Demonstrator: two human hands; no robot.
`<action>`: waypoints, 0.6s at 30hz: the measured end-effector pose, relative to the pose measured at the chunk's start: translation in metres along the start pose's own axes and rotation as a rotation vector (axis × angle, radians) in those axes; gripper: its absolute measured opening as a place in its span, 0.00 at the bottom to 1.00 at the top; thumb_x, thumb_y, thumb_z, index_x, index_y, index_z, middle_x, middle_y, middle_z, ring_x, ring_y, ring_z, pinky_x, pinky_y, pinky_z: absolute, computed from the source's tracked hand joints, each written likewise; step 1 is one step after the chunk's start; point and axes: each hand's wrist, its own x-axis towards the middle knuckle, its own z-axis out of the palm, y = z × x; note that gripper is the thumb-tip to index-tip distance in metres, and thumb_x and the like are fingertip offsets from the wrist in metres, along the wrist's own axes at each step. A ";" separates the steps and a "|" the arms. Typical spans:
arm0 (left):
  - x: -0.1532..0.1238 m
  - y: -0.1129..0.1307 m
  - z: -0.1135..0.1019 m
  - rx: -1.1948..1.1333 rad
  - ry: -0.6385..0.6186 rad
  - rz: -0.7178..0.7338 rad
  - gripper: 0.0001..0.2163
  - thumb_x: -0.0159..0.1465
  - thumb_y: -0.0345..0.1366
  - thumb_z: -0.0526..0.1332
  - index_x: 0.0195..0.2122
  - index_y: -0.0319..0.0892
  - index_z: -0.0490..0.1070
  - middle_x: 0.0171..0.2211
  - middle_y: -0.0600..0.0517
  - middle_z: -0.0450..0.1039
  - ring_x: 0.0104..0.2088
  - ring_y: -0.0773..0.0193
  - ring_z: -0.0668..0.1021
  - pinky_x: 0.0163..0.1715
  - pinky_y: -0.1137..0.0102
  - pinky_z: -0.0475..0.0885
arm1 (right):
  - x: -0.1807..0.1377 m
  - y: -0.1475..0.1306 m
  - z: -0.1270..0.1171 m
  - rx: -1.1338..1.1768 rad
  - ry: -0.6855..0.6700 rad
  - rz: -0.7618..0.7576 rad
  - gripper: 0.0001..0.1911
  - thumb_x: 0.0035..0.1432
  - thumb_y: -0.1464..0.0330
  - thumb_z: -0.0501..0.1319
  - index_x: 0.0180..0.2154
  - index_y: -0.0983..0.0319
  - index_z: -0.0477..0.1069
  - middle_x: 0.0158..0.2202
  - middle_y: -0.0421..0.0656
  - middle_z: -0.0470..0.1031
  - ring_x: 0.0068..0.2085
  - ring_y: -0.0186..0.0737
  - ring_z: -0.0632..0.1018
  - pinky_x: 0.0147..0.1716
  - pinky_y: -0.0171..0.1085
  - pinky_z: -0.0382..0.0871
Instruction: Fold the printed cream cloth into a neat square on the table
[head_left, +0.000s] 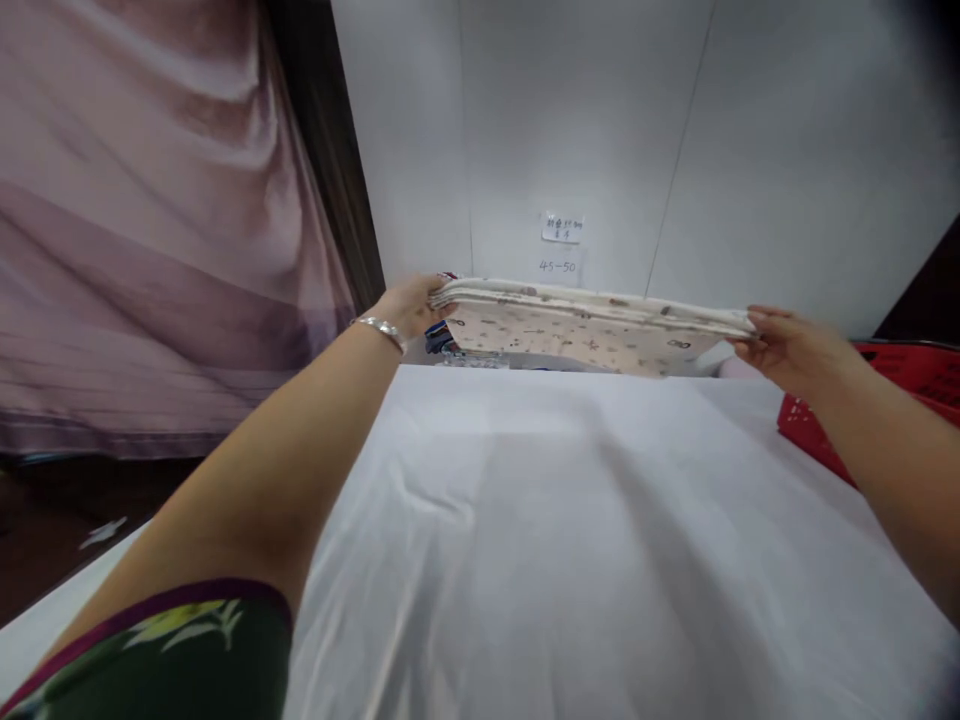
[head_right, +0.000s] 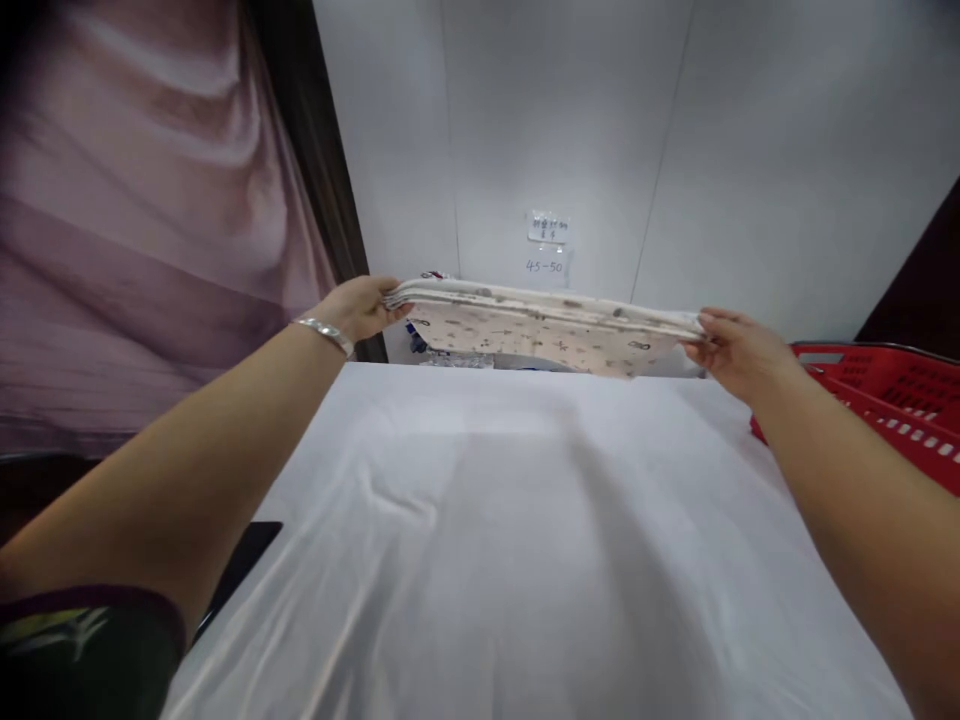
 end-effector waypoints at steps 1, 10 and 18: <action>-0.012 -0.009 -0.013 0.051 -0.012 -0.066 0.03 0.57 0.23 0.54 0.32 0.33 0.65 0.30 0.48 0.69 0.36 0.65 0.75 0.37 0.69 0.73 | -0.011 0.009 -0.008 -0.030 -0.023 0.040 0.06 0.55 0.77 0.58 0.36 0.64 0.67 0.28 0.39 0.70 0.26 0.28 0.74 0.26 0.28 0.70; -0.194 -0.187 -0.138 0.316 -0.014 -0.710 0.23 0.51 0.31 0.65 0.48 0.42 0.60 0.47 0.43 0.68 0.40 0.59 0.75 0.35 0.67 0.75 | -0.167 0.161 -0.088 -0.278 -0.026 0.722 0.20 0.43 0.76 0.65 0.41 0.61 0.67 0.24 0.41 0.74 0.22 0.35 0.75 0.20 0.31 0.72; -0.231 -0.191 -0.143 0.581 0.073 -0.563 0.37 0.47 0.32 0.68 0.57 0.38 0.53 0.42 0.42 0.69 0.33 0.61 0.75 0.25 0.70 0.74 | -0.206 0.159 -0.105 -0.291 -0.035 0.722 0.27 0.40 0.70 0.69 0.44 0.59 0.66 0.28 0.42 0.76 0.25 0.36 0.76 0.23 0.31 0.73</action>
